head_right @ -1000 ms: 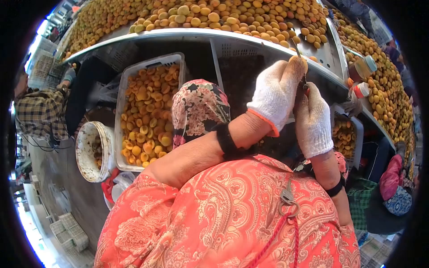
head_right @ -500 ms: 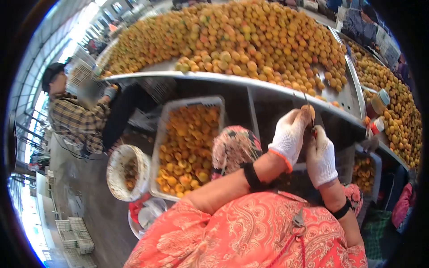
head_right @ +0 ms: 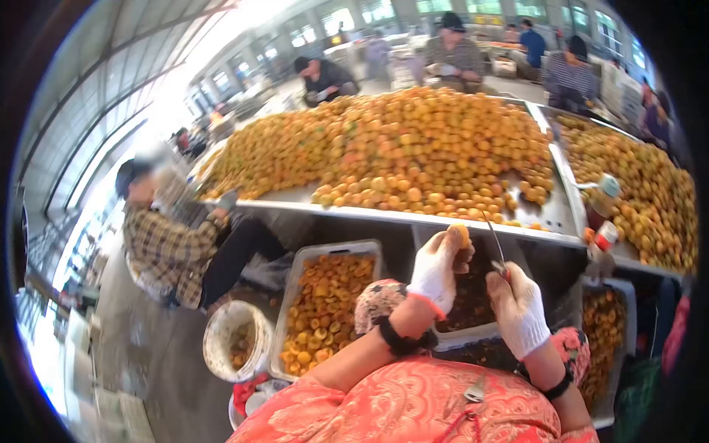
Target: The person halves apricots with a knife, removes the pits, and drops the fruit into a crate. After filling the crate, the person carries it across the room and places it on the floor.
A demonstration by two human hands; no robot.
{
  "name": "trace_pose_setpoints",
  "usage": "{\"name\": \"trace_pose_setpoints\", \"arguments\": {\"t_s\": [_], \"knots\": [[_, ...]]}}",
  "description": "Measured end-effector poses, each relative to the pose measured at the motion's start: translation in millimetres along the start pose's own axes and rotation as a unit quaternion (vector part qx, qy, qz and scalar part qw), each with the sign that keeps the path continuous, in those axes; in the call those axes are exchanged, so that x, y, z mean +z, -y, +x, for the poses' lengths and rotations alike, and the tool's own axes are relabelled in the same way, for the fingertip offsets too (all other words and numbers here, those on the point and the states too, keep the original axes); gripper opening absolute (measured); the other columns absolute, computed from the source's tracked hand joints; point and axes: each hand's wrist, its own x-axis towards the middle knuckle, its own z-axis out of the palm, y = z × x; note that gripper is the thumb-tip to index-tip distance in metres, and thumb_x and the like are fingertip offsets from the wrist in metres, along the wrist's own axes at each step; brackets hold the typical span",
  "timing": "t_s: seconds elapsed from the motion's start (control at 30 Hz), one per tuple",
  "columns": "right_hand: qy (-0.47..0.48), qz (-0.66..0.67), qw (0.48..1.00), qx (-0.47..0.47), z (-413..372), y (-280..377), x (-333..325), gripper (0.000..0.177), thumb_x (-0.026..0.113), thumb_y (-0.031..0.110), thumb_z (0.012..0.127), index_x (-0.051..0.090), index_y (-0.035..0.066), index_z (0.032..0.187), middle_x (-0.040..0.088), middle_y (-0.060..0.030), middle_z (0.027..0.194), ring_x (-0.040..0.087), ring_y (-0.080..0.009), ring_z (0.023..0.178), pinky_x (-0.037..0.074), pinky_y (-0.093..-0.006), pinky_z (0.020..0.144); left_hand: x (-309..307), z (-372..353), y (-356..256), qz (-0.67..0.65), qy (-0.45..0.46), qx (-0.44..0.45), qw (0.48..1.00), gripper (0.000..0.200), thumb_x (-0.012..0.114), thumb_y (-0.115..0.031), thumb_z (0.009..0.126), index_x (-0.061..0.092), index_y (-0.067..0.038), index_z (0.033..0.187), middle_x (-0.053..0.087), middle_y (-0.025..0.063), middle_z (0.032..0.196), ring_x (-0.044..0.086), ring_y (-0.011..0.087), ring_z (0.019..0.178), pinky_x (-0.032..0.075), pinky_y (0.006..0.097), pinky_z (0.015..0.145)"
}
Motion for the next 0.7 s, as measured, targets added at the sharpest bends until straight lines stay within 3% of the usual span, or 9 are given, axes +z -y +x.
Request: {"name": "trace_pose_setpoints", "arguments": {"t_s": [0.07,0.13,0.23,0.3,0.37,0.5,0.57,0.63,0.7], "knots": [[-0.046,0.064,0.997,-0.018,-3,2,-10,0.015,0.055,0.015,0.099,0.053,0.004,0.088,0.049,0.0037,0.069,0.042,-0.0038,0.06,0.035,-0.0222,0.051,9,-12,-3,0.007,0.088,-0.029,0.996,0.03,0.066,-0.03,0.094,0.062,-0.004,0.11,0.065,0.0033,0.093,0.061,0.0105,0.078,0.048,0.0238,0.065],[-0.095,-0.004,0.991,-0.098,-3,3,-17,0.01,0.057,0.011,0.096,0.055,0.002,0.092,0.052,0.0001,0.07,0.045,-0.006,0.063,0.04,-0.0243,0.055,18,-26,-6,-0.022,0.145,-0.066,0.987,0.033,0.07,-0.018,0.092,0.059,-0.002,0.119,0.065,0.0045,0.101,0.062,0.0117,0.082,0.05,0.0247,0.068],[-0.149,-0.046,0.973,-0.168,-3,6,-18,0.01,0.06,0.01,0.093,0.056,0.001,0.096,0.056,-0.0063,0.071,0.051,-0.0107,0.065,0.046,-0.0286,0.059,31,-38,-12,0.03,0.225,-0.047,0.973,0.04,0.068,-0.006,0.089,0.056,-0.002,0.127,0.063,0.0045,0.107,0.061,0.0109,0.088,0.05,0.0238,0.071],[-0.16,-0.114,0.958,-0.21,-5,9,-23,0.012,0.062,0.01,0.092,0.057,0.001,0.097,0.057,-0.0073,0.071,0.055,-0.0119,0.064,0.047,-0.0295,0.059,41,-45,-15,0.029,0.219,-0.045,0.974,0.042,0.066,-0.004,0.088,0.054,-0.003,0.129,0.061,0.0039,0.108,0.058,0.0095,0.086,0.049,0.0229,0.071],[-0.143,-0.078,0.967,-0.194,-9,17,-24,0.014,0.062,0.011,0.093,0.056,0.0,0.098,0.06,-0.0087,0.073,0.06,-0.0123,0.066,0.048,-0.0293,0.058,51,-51,-21,0.082,0.192,-0.002,0.978,0.038,0.06,-0.003,0.09,0.054,-0.003,0.128,0.06,0.0029,0.101,0.055,0.0083,0.077,0.046,0.0221,0.067],[-0.125,0.021,0.981,-0.149,-7,5,-28,0.011,0.057,0.011,0.095,0.056,0.001,0.099,0.056,-0.0057,0.07,0.054,-0.0088,0.065,0.046,-0.0272,0.058,45,-48,-25,0.054,0.188,-0.001,0.981,0.029,0.06,-0.009,0.093,0.056,-0.002,0.121,0.062,0.0057,0.096,0.056,0.0109,0.07,0.046,0.0241,0.06],[-0.101,-0.002,0.983,-0.151,-11,12,-31,0.009,0.056,0.011,0.096,0.056,0.002,0.096,0.054,-0.0034,0.067,0.051,-0.0084,0.062,0.044,-0.0274,0.056,46,-45,-33,0.011,0.168,-0.003,0.986,0.028,0.059,-0.006,0.092,0.054,-0.001,0.119,0.062,0.0076,0.091,0.058,0.0136,0.069,0.049,0.0263,0.059],[-0.055,-0.051,0.982,-0.172,-16,13,-36,0.011,0.057,0.013,0.096,0.055,0.002,0.092,0.056,-0.0087,0.066,0.054,-0.0173,0.057,0.045,-0.0307,0.055,40,-41,-33,-0.032,0.179,-0.002,0.983,0.032,0.064,-0.01,0.091,0.053,0.001,0.12,0.063,0.0093,0.092,0.059,0.0148,0.069,0.05,0.0274,0.06],[-0.033,-0.078,0.985,-0.153,-24,21,-34,0.015,0.057,0.014,0.096,0.052,0.002,0.088,0.059,-0.0144,0.069,0.063,-0.0288,0.064,0.047,-0.0363,0.059,41,-43,-34,-0.022,0.161,0.025,0.986,0.034,0.066,-0.012,0.091,0.053,0.001,0.12,0.064,0.009,0.094,0.06,0.0139,0.071,0.05,0.0262,0.062]]}}
